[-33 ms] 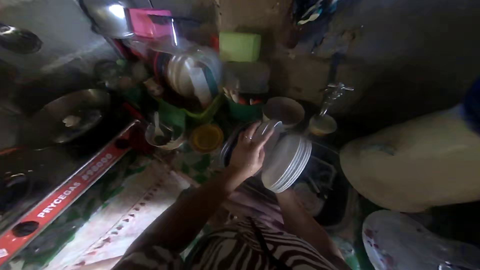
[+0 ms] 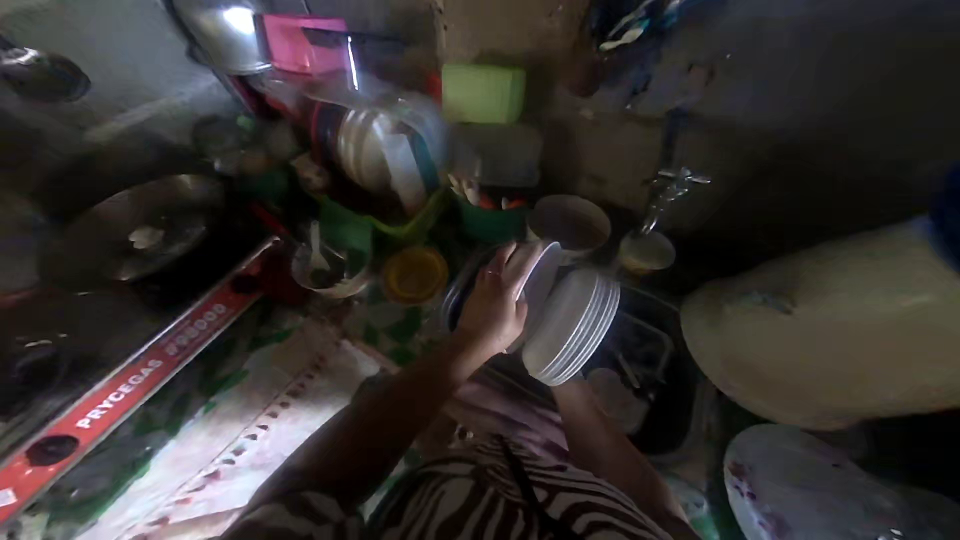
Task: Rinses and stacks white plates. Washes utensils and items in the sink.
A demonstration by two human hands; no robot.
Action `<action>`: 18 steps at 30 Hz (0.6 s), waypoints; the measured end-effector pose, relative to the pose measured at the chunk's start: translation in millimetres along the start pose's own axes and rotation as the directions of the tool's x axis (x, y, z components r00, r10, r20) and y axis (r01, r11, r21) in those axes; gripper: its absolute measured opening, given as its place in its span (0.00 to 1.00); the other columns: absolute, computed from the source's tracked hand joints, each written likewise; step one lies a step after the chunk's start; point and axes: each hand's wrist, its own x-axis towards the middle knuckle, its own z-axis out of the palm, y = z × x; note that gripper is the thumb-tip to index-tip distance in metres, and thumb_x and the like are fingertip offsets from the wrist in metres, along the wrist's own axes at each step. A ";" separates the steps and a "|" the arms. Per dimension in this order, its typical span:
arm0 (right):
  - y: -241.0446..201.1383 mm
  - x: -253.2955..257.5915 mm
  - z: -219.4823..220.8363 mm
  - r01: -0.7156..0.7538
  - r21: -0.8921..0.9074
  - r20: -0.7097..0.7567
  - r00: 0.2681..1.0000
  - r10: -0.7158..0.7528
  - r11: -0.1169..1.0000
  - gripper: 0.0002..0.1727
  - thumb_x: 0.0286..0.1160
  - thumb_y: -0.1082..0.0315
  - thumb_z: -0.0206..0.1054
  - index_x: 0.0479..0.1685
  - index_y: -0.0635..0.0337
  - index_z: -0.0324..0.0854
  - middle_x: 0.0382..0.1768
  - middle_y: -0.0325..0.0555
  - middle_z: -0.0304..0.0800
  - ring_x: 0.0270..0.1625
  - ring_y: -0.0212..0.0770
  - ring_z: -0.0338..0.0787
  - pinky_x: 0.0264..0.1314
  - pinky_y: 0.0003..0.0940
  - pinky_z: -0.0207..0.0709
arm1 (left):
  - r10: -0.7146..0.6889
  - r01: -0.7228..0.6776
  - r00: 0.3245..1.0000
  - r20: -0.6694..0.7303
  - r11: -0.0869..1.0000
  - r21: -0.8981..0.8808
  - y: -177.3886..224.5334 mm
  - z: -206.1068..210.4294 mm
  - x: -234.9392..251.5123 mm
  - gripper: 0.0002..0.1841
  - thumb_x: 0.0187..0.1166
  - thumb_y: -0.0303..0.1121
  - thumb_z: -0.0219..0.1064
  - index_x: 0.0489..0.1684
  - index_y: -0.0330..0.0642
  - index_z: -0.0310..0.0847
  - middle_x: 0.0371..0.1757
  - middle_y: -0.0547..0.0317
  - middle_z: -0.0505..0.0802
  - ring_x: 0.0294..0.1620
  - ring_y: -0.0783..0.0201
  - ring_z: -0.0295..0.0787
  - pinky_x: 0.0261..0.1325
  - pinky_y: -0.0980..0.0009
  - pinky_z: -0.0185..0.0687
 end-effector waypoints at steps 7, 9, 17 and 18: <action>59.9 92.0 -68.3 0.093 0.067 0.262 0.959 -0.107 0.993 0.23 0.96 0.64 0.36 0.80 0.65 0.63 0.67 0.51 0.80 0.65 0.37 0.82 0.68 0.35 0.79 | -0.534 0.520 0.839 0.100 0.736 -0.432 -58.6 -23.9 -21.3 0.39 0.84 0.25 0.59 0.96 0.59 0.50 0.78 0.45 0.81 0.69 0.50 0.85 0.66 0.49 0.83; 66.3 114.4 -85.7 0.032 0.184 0.305 0.948 -0.088 0.982 0.24 0.96 0.59 0.36 0.82 0.60 0.61 0.68 0.51 0.83 0.67 0.44 0.86 0.67 0.47 0.84 | -0.742 0.507 0.657 0.135 0.302 -0.807 -89.0 -32.0 -29.4 0.26 0.87 0.25 0.55 0.85 0.51 0.64 0.61 0.43 0.86 0.48 0.53 0.89 0.45 0.57 0.88; 78.7 109.8 -111.6 -0.089 0.450 0.300 0.952 -0.056 0.888 0.31 0.92 0.42 0.38 0.63 0.57 0.76 0.50 0.48 0.92 0.52 0.43 0.95 0.52 0.39 0.92 | -0.894 -0.256 0.444 -0.064 -0.058 -0.965 -203.8 -123.3 34.4 0.21 0.92 0.35 0.49 0.81 0.43 0.62 0.73 0.41 0.79 0.67 0.46 0.84 0.61 0.48 0.88; 79.8 109.3 -108.9 -0.084 0.477 0.309 0.948 -0.078 0.875 0.30 0.91 0.42 0.40 0.62 0.56 0.77 0.50 0.47 0.92 0.52 0.41 0.94 0.53 0.38 0.91 | -0.900 -0.317 0.433 -0.048 -0.102 -0.943 -215.4 -132.1 49.5 0.21 0.92 0.34 0.49 0.80 0.40 0.62 0.73 0.40 0.79 0.67 0.46 0.84 0.61 0.49 0.89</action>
